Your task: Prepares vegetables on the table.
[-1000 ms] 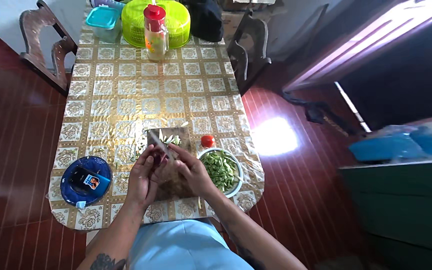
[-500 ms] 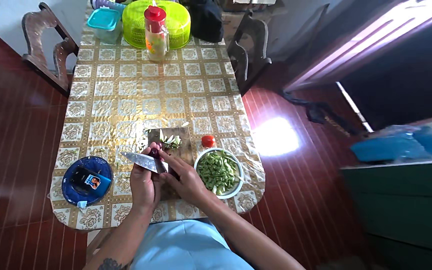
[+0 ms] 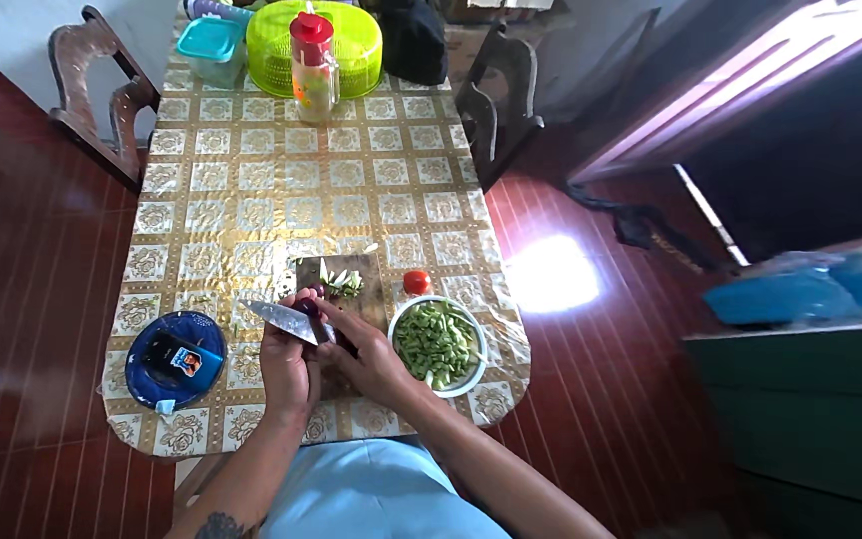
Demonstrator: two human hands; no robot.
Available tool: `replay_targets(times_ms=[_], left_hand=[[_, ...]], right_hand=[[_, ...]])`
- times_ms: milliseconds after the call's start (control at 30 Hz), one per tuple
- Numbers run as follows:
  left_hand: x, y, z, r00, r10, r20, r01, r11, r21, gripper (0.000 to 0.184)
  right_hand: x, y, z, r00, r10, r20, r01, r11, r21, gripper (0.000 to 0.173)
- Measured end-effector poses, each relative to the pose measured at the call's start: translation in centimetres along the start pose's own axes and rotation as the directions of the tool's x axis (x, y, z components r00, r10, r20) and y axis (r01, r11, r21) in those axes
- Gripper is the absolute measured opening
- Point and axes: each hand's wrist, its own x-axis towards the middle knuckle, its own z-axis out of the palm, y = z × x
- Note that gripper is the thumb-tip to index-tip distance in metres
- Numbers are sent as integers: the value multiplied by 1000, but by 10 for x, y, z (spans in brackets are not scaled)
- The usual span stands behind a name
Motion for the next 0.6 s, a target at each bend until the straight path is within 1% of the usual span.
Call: replay_targets(times_ms=[67, 167, 233, 333, 433, 533, 600], left_hand=[[0, -1, 0, 1000, 4, 10, -4, 1000, -19, 34], [0, 1, 1, 1000, -15, 0, 15, 1000, -16, 32], [1, 3, 1, 1000, -26, -1, 26, 999, -20, 31], [1, 3, 0, 999, -40, 11, 41, 997, -72, 30], [3, 2, 1, 998, -45, 34, 48, 993, -108, 31], [5, 4, -3, 996, -42, 73, 49, 993, -103, 30], [7, 4, -5, 993, -60, 99, 71, 992, -108, 32]], right_hand=[[1, -1, 1, 1000, 1, -3, -1, 1000, -3, 54], [2, 0, 1, 999, -13, -51, 11, 999, -42, 48], [4, 3, -1, 997, -8, -71, 5, 999, -35, 45], [4, 4, -3, 999, -4, -34, 6, 998, 61, 48], [5, 3, -2, 1000, -24, -14, 25, 995, 98, 53], [6, 2, -5, 1000, 18, -18, -16, 992, 129, 46], [7, 1, -11, 996, 87, -4, -83, 968, 236, 41]])
